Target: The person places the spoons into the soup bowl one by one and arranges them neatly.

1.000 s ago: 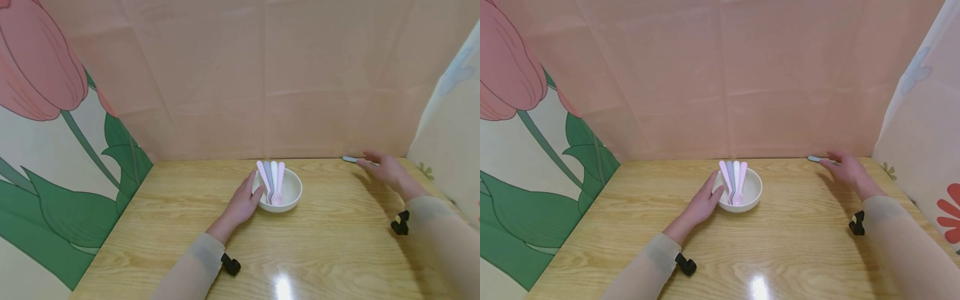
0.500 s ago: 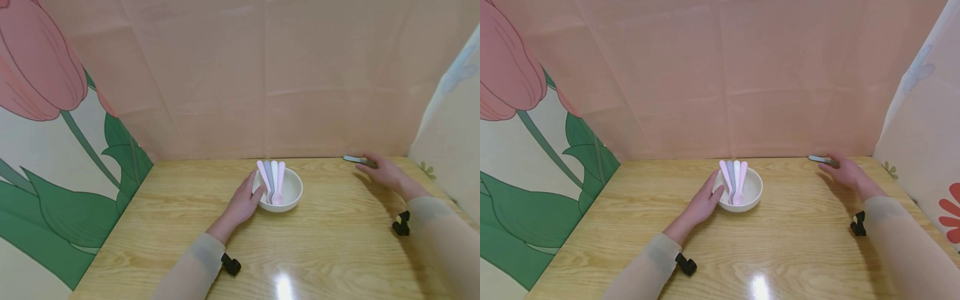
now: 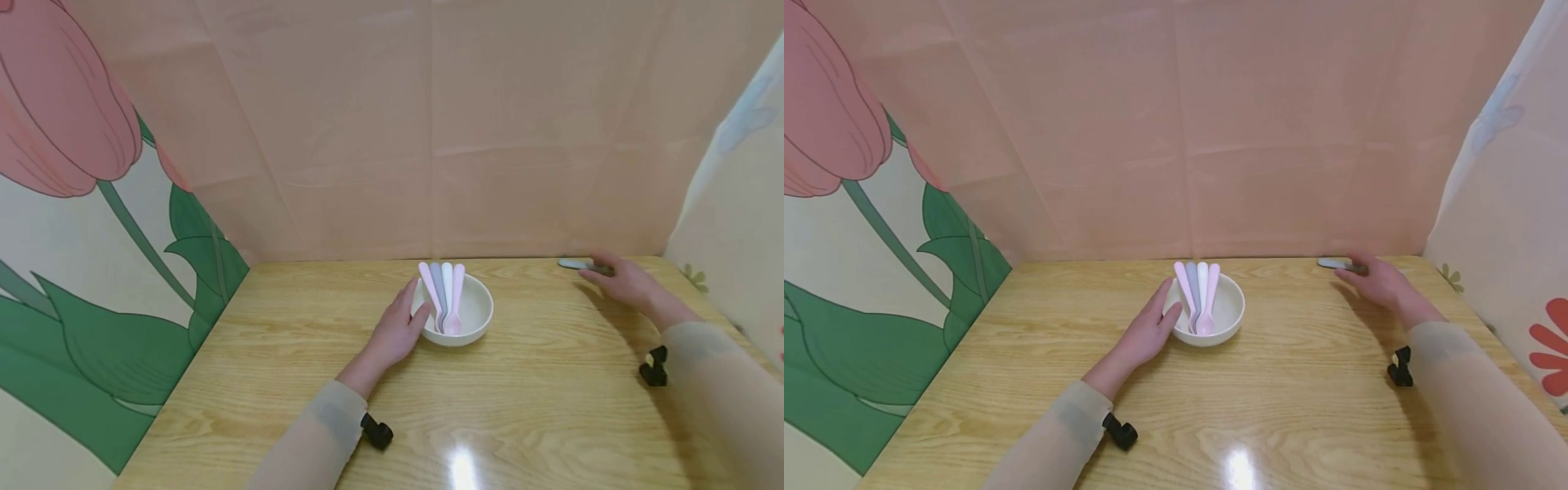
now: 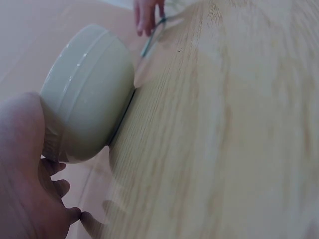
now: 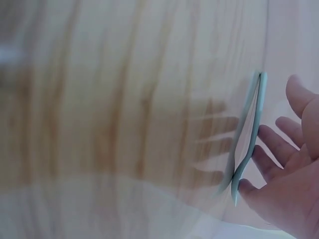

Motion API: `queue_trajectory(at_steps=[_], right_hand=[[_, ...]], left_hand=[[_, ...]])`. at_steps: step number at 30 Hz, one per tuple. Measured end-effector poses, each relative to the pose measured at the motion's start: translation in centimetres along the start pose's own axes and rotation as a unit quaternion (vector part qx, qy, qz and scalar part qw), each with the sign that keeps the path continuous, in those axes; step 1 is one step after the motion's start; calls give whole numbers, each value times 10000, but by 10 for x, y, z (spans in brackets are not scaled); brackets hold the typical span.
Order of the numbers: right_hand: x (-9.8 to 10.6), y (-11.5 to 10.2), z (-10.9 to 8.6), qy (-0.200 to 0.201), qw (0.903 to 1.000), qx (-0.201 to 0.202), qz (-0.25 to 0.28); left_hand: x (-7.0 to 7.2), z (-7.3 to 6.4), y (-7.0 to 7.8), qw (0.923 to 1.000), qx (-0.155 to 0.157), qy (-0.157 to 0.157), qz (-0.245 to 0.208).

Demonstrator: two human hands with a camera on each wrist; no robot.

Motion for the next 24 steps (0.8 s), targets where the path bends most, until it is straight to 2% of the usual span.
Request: queue_trajectory(at_steps=[7,15,24], right_hand=[[1,2,-1,26,9996,-23,-282],[2,8,-2,-111,9983,-283,-506],[4,5,-2,98,9979,-335,-548]], left_hand=[[-1,1,1,10000,49,-9,-55],[-3,3,1,10000,60,-7,-74],[-2,3,1,10000,35,13,-66]])
Point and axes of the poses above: each hand's wrist, its own z-axis towards the middle knuckle, its own x-axis out of the back of the hand, y = z × x, the point moved 4 cm from there along z, towards the middle knuckle, and after that the axes turned 9 degrees about -y, right-handed, at the moved point
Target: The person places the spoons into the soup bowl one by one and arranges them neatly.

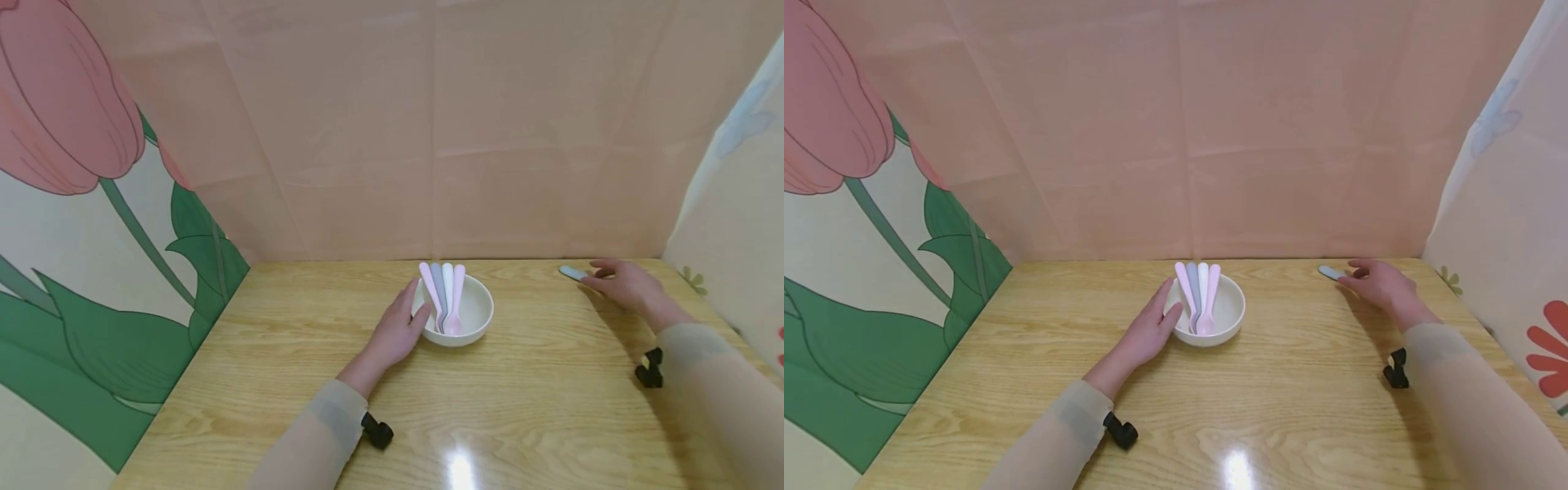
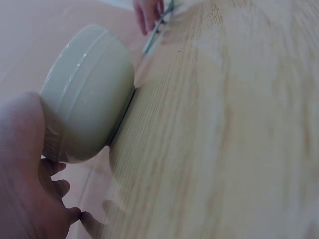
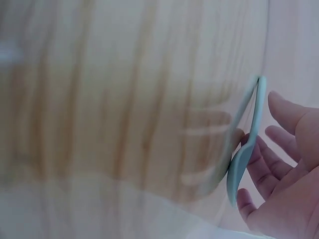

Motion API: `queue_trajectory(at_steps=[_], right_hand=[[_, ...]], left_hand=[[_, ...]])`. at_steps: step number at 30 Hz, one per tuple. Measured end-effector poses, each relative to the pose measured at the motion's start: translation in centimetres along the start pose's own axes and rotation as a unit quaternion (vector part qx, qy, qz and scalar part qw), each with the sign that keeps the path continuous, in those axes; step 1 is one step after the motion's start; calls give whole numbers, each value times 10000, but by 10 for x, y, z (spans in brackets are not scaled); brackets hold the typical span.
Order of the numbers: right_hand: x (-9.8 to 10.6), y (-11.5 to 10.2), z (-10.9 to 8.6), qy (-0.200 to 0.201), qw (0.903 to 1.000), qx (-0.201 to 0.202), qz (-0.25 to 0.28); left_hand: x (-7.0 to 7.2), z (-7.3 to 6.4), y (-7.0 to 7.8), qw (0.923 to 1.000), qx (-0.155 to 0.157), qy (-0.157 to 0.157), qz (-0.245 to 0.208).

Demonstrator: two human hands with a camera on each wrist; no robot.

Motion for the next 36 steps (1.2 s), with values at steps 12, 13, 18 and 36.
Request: queue_trajectory(at_steps=[12,13,18,36], right_hand=[[-7,-2,5,-53,9994,276,212],[-7,-2,5,-85,9995,256,192],[-7,-2,3,-194,9995,227,103],[-10,-8,2,-169,9995,161,197]], left_hand=[[0,0,1,10000,-19,29,33],[0,0,2,10000,-15,29,27],[-1,1,2,10000,-19,35,-50],[0,0,2,10000,-37,38,-21]])
Point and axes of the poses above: each hand's wrist, its own z-axis towards the middle knuckle, its own x-axis out of the back of the hand, y = z × x, the point moved 4 cm from there along z, towards the middle knuckle, and after that the axes turned 9 degrees about -y, right-handed, at the moved point
